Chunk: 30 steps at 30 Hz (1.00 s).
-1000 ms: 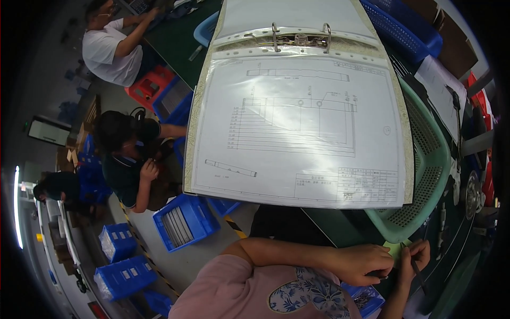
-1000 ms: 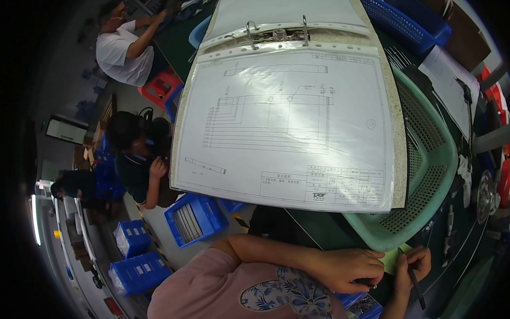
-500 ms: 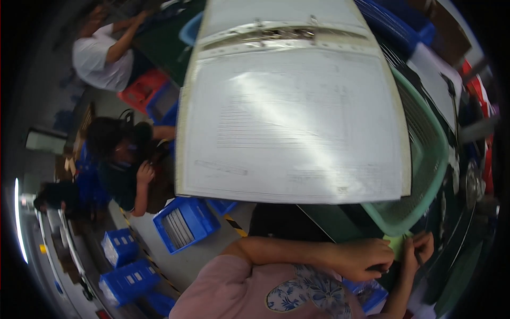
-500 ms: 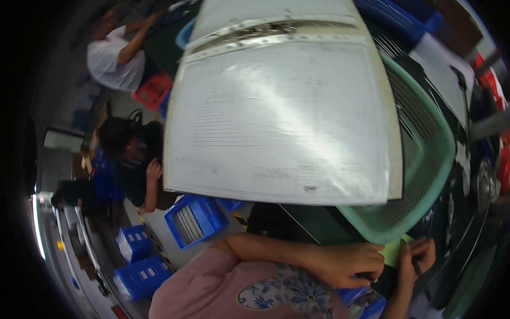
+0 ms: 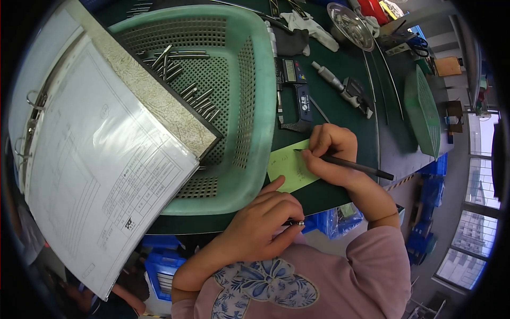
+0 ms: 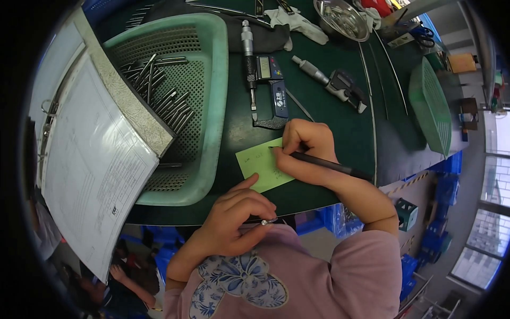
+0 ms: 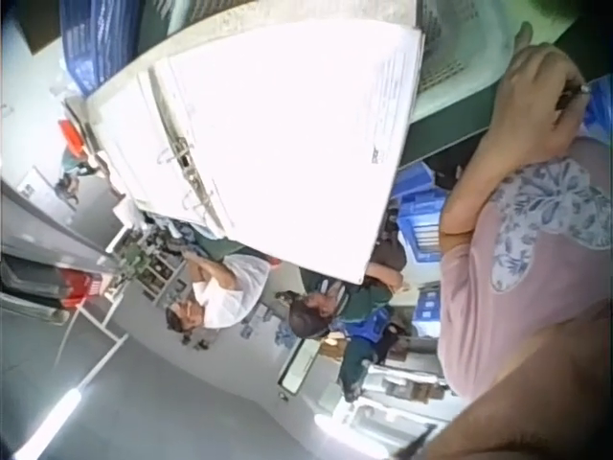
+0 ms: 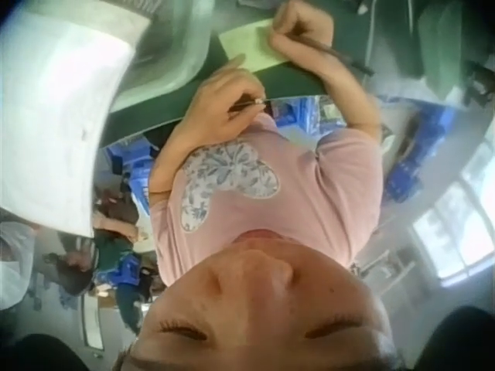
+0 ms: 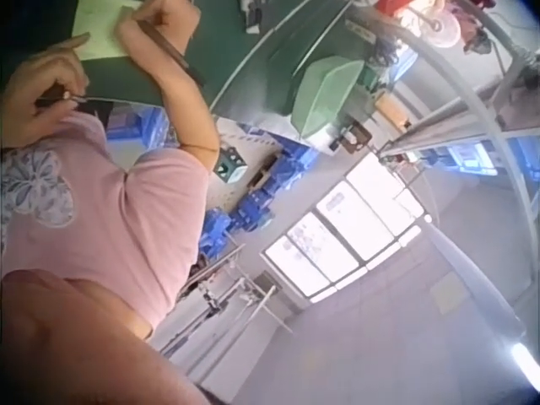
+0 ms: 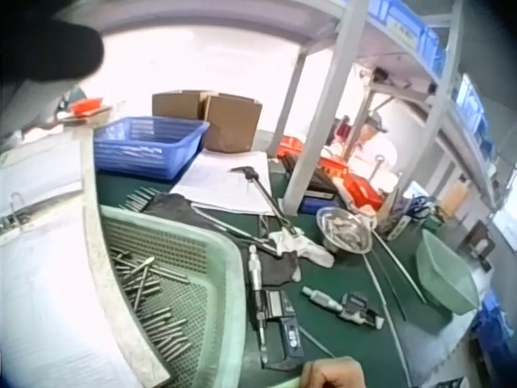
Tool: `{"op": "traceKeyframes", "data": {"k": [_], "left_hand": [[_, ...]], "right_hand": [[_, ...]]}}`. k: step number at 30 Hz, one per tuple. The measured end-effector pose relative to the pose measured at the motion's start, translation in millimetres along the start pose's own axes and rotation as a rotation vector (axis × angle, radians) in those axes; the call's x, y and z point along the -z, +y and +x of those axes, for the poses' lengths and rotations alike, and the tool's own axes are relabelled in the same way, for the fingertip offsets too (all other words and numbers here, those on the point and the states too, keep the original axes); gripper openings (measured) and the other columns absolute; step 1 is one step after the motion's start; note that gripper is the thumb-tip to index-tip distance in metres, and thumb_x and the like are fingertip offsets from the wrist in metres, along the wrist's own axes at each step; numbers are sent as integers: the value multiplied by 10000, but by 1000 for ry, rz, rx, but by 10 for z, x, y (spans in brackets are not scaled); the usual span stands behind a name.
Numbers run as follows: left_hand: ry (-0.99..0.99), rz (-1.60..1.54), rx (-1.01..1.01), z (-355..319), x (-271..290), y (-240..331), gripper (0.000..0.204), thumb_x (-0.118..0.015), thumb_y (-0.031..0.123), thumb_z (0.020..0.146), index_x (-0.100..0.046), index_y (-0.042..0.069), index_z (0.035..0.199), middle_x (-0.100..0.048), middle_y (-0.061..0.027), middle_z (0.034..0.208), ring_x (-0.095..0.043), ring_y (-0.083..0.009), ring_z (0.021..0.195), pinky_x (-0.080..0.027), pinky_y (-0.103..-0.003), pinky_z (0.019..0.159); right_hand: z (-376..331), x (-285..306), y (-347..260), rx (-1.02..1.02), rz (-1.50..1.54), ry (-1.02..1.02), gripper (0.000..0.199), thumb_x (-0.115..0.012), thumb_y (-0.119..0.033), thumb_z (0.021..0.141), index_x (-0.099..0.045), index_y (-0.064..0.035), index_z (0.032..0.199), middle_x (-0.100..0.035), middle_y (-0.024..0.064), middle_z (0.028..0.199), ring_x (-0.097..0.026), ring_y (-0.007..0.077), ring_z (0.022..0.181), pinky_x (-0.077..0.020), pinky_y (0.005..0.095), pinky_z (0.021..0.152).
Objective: Using a digital caliper to measure metal rod components and recording the data while referencing a technical drawing.
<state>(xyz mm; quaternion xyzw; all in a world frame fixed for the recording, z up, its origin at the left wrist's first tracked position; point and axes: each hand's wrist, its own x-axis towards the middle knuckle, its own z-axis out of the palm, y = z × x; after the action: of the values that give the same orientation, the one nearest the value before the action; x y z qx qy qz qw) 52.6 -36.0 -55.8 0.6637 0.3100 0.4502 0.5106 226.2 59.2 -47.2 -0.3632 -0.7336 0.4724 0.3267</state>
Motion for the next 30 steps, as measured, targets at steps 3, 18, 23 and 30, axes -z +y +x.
{"op": "traceKeyframes", "data": {"k": [3, 18, 23, 30], "left_hand": [[-7, -2, 14, -12, -5, 4, 156, -585, 46, 688, -463, 59, 784, -513, -49, 734, -542, -225, 728, -313, -446, 946], [6, 7, 9, -3, 20, -11, 163, -622, 22, 655, -512, 69, 767, -580, -31, 733, -590, -189, 736, -306, -477, 940], [3, 10, 16, 0, 15, -3, 165, -620, 22, 654, -510, 70, 767, -582, -29, 731, -592, -189, 741, -300, -477, 944], [2, 5, 18, -7, 14, -10, 158, -615, 26, 659, -509, 71, 767, -584, -28, 729, -593, -188, 743, -298, -476, 944]], "right_hand": [[-10, 4, -16, 22, -25, -16, 259, -573, 90, 614, -367, -60, 564, -439, 35, 528, -369, 76, 457, -255, 208, 414], [10, 5, -17, 22, -32, -14, 262, -566, 95, 608, -362, -61, 558, -423, 32, 518, -354, 80, 452, -240, 211, 411], [14, -3, 9, 40, -30, 35, 264, -566, 95, 609, -359, -61, 557, -413, 29, 519, -346, 80, 453, -234, 212, 414], [-3, -9, 1, 1, -22, 60, 264, -562, 91, 610, -354, -61, 554, -403, 23, 514, -331, 78, 455, -220, 216, 413]]}}
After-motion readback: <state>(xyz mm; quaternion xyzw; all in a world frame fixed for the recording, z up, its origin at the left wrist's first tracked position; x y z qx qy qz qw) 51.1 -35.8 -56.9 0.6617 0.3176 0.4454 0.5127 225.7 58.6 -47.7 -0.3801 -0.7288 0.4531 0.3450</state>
